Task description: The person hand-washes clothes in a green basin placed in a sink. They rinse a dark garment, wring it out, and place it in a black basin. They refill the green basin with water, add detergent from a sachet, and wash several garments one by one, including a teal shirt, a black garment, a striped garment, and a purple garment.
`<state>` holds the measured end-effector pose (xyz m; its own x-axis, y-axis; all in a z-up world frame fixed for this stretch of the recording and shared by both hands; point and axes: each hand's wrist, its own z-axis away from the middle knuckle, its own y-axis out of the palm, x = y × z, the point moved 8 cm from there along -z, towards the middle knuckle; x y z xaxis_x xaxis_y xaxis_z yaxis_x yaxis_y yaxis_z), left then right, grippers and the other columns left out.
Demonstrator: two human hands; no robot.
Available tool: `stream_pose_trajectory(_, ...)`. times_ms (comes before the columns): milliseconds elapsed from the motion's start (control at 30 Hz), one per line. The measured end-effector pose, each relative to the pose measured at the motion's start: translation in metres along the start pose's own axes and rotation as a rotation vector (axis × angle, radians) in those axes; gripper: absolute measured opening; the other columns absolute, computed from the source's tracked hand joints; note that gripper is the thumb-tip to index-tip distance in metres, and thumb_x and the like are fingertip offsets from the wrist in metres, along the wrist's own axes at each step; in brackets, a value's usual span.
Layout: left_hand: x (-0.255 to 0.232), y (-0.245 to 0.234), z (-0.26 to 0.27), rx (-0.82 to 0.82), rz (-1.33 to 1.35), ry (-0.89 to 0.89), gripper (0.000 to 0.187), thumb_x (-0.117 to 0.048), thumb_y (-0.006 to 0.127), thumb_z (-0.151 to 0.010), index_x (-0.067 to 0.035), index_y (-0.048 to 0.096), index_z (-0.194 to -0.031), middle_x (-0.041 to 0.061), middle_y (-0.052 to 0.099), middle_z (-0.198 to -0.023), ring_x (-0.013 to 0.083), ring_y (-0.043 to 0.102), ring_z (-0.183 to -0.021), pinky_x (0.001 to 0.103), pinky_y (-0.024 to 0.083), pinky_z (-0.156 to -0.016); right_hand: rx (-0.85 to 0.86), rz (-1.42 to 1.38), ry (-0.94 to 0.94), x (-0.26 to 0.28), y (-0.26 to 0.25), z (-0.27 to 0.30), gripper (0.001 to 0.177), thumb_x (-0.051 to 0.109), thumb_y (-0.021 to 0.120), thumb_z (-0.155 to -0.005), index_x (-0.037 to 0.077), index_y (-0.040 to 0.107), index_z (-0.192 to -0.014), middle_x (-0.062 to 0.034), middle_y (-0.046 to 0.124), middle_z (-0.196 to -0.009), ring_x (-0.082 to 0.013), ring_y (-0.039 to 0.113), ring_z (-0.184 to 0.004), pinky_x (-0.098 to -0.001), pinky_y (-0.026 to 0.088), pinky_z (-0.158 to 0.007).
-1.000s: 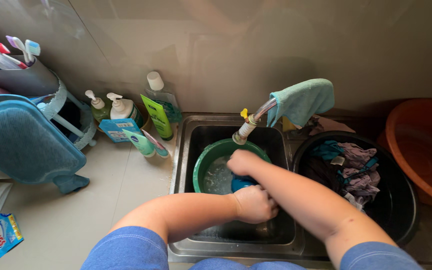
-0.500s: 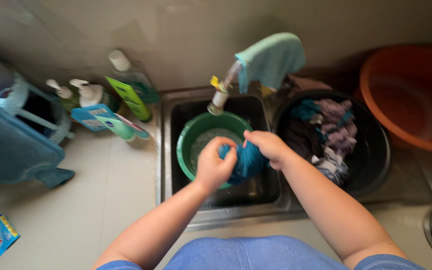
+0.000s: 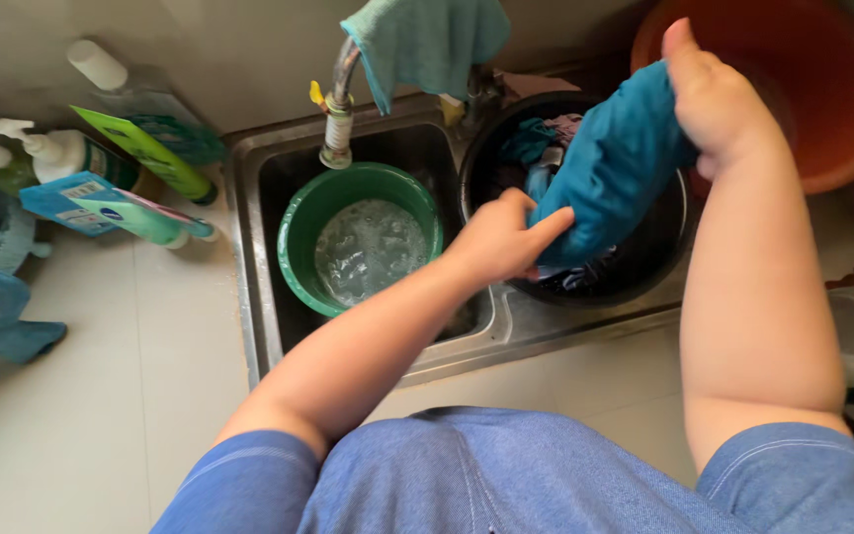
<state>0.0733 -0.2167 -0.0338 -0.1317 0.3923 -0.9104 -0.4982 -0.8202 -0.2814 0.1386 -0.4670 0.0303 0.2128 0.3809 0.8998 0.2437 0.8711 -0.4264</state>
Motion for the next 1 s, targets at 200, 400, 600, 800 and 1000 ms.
stream_pose_trajectory(200,0.013,0.022,-0.01,-0.217,-0.462,0.304,0.043,-0.041,0.066,-0.097,0.001,0.071,-0.107,0.025,0.072,-0.08,0.0417,0.069,-0.077,0.051,0.055,-0.068,0.298,0.757,-0.097,-0.091,0.098,0.019,0.098,0.071,0.065,-0.082,0.019,0.029,-0.158,-0.0276,0.014,-0.164,-0.0536,0.018,-0.148,-0.0608,0.025,-0.12)
stream_pose_trajectory(400,0.091,-0.054,0.042,-0.412,-0.209,0.278,0.028,-0.034,0.066,-0.094,-0.008,0.075,-0.103,0.017,0.074,-0.083,0.0352,0.073,-0.078,0.044,0.057,-0.069,0.281,0.873,-0.004,-0.134,0.122,0.03,0.112,0.068,0.069,-0.079,0.032,0.009,-0.166,-0.0238,-0.015,-0.168,-0.0644,-0.005,-0.149,-0.0669,0.021,-0.119)
stream_pose_trajectory(600,0.188,-0.116,0.116,-0.591,-0.304,-0.036,0.024,-0.03,0.066,-0.092,-0.009,0.074,-0.101,0.014,0.075,-0.089,0.0321,0.074,-0.079,0.041,0.056,-0.072,0.018,0.696,-0.445,-0.052,0.138,0.068,0.072,0.036,0.081,-0.088,0.012,0.053,-0.15,-0.0298,0.028,-0.164,-0.0562,0.028,-0.147,-0.0574,0.032,-0.119)
stream_pose_trajectory(800,0.265,-0.149,0.146,-0.831,-0.231,-0.208,0.04,-0.028,0.076,-0.09,0.002,0.063,-0.113,0.017,0.072,-0.102,0.0306,0.071,-0.094,0.038,0.055,-0.083,0.348,0.202,-0.773,-0.014,0.25,0.146,0.032,0.014,0.073,-0.088,0.006,0.07,-0.119,-0.0157,0.067,-0.13,-0.0334,0.062,-0.126,-0.0413,0.05,-0.11)
stream_pose_trajectory(1000,0.334,-0.141,0.131,-0.618,0.221,-0.442,0.062,-0.026,0.07,-0.091,0.001,0.043,-0.139,0.014,0.072,-0.112,0.0218,0.075,-0.09,0.034,0.058,-0.075,0.744,0.57,-0.726,-0.062,0.373,0.203,0.06,0.016,0.075,-0.075,0.004,0.061,-0.131,-0.0223,0.064,-0.124,-0.0413,0.059,-0.116,-0.0476,0.041,-0.103)
